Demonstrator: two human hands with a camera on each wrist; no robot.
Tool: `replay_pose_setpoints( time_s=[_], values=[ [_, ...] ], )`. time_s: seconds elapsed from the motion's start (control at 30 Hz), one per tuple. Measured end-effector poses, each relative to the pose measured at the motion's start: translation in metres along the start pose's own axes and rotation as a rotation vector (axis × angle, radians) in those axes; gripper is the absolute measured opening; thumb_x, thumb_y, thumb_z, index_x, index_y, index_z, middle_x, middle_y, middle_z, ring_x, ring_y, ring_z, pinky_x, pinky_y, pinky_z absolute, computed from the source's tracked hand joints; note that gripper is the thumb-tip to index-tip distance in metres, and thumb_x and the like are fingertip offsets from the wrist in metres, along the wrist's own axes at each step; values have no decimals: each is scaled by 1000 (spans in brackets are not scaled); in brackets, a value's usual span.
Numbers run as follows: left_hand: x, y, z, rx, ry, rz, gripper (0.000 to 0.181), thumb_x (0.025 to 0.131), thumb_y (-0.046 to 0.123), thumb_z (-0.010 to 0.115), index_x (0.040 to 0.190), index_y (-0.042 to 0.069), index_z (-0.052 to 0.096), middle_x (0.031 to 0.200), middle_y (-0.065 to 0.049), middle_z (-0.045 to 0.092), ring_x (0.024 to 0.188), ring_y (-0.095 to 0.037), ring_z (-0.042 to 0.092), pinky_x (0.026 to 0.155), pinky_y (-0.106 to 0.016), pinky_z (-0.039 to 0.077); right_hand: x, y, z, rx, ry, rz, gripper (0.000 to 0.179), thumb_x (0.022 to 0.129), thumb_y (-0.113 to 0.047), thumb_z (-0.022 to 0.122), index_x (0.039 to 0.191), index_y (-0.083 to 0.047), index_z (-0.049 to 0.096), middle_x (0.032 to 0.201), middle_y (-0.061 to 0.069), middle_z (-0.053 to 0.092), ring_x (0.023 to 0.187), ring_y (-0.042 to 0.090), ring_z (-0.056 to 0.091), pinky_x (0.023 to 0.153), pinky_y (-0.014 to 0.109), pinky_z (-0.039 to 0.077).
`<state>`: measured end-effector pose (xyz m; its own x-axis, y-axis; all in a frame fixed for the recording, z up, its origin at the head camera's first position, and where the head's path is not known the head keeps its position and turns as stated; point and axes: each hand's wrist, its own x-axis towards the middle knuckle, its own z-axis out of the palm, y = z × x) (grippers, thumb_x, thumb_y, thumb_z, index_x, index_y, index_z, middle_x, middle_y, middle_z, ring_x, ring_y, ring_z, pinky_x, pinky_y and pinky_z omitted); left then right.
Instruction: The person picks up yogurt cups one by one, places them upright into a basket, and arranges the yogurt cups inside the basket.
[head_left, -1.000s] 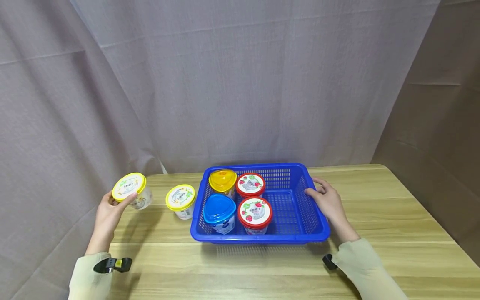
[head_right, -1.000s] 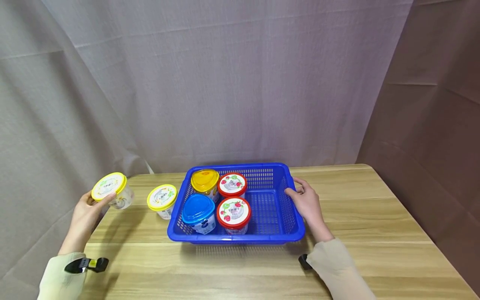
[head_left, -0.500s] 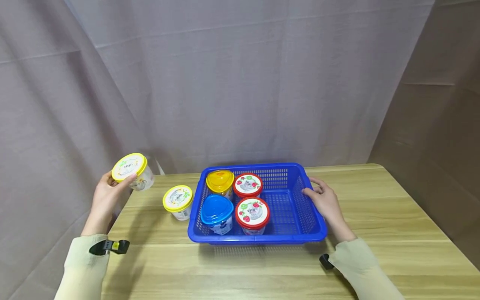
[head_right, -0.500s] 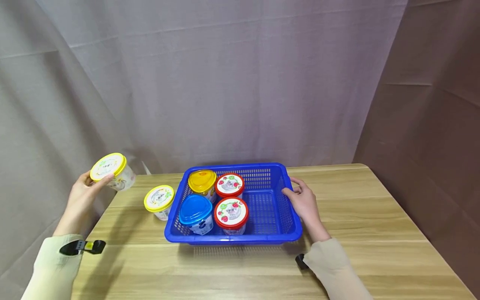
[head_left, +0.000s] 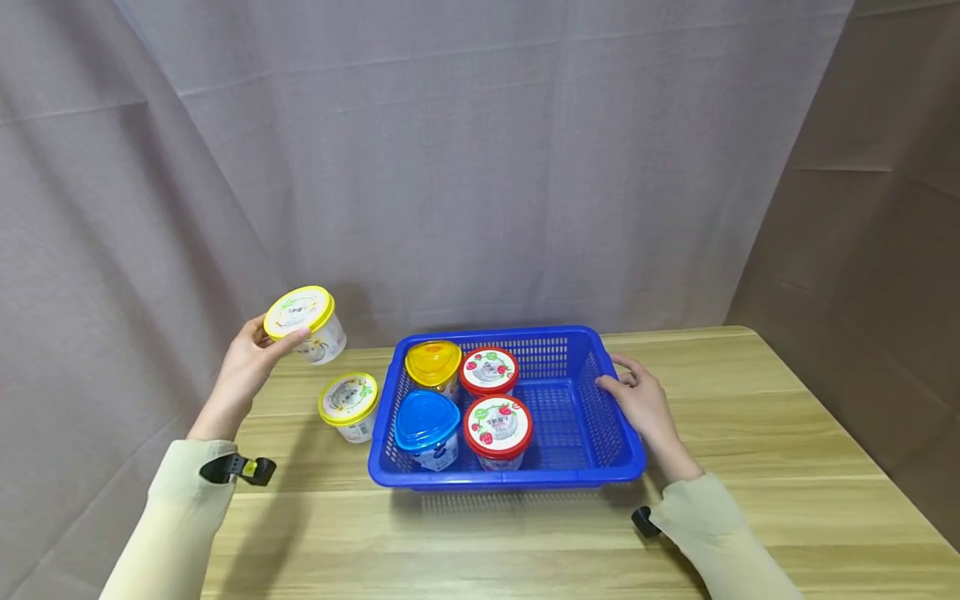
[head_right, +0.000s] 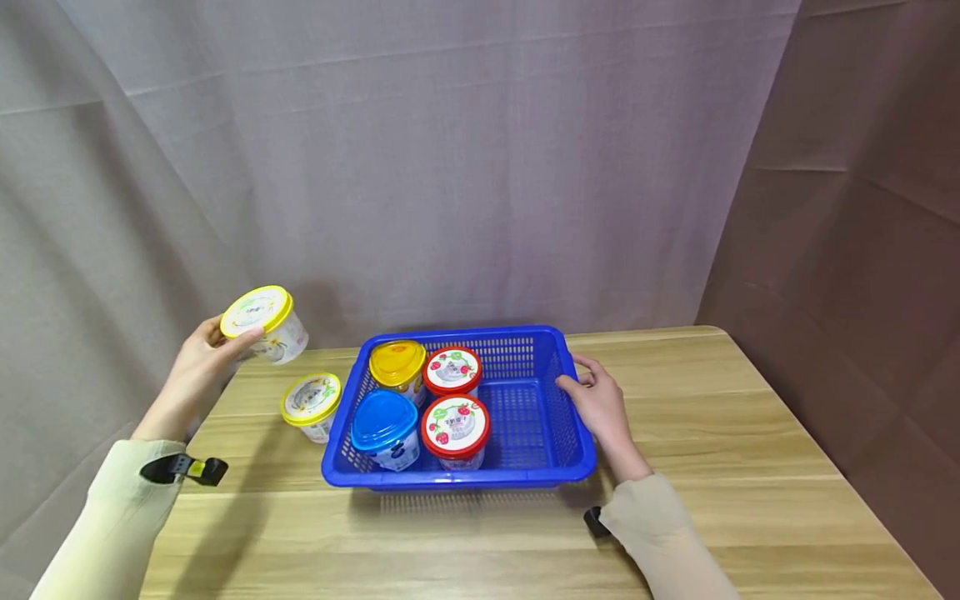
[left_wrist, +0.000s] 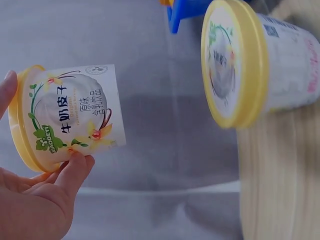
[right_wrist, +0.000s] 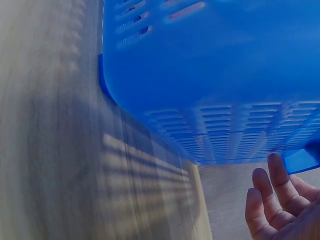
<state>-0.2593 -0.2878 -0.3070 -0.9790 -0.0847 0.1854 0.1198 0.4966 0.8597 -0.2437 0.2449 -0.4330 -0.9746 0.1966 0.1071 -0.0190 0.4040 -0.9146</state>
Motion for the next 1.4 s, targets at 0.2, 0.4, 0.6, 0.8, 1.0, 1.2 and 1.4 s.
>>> replay_pose_setpoints(
  time_s=[0.2,0.4,0.6,0.8,1.0,1.2,1.4],
  values=[
    [12,15,21,-12,-72,29,99,91,49,71,157,-3,19,151,-24,41,136,-36,41,110,-52,35,0,-2,0,22,2,3,61,96,-25,67,148,-1,46,92,8,68,66,8,61,60,25,54],
    [23,33,47,21,-125,64,103,86,55,74,157,-1,23,150,-22,41,135,-36,43,111,-54,36,-1,-1,0,47,6,14,61,95,-23,68,147,-1,47,91,7,68,64,7,61,59,25,54],
    [28,54,77,76,-174,103,103,83,59,76,155,1,29,151,-20,43,136,-37,44,111,-53,38,-2,-2,0,56,11,17,61,94,-23,69,147,-1,47,90,5,68,64,7,62,59,25,54],
    [25,71,107,95,-227,123,103,79,62,78,153,6,34,147,-15,48,130,-34,50,105,-50,45,-2,-2,0,42,22,12,60,94,-24,68,146,-1,48,88,1,68,65,5,61,60,23,53],
    [25,90,130,81,-263,165,102,78,63,78,153,9,35,144,-12,52,126,-31,52,103,-48,47,-1,-1,-1,35,23,19,60,94,-25,69,146,-2,49,90,3,69,65,6,61,60,24,53],
    [27,115,152,62,-274,205,99,78,62,78,153,11,36,142,-9,53,123,-27,54,101,-44,49,1,1,-4,41,21,25,60,95,-25,68,147,-2,49,93,9,67,64,9,62,59,26,54],
    [28,140,175,12,-283,255,94,80,56,79,152,11,38,139,-6,54,118,-23,54,100,-41,48,2,0,-7,23,23,19,60,95,-25,67,147,-1,48,93,10,68,64,9,62,59,26,54]
  ],
)
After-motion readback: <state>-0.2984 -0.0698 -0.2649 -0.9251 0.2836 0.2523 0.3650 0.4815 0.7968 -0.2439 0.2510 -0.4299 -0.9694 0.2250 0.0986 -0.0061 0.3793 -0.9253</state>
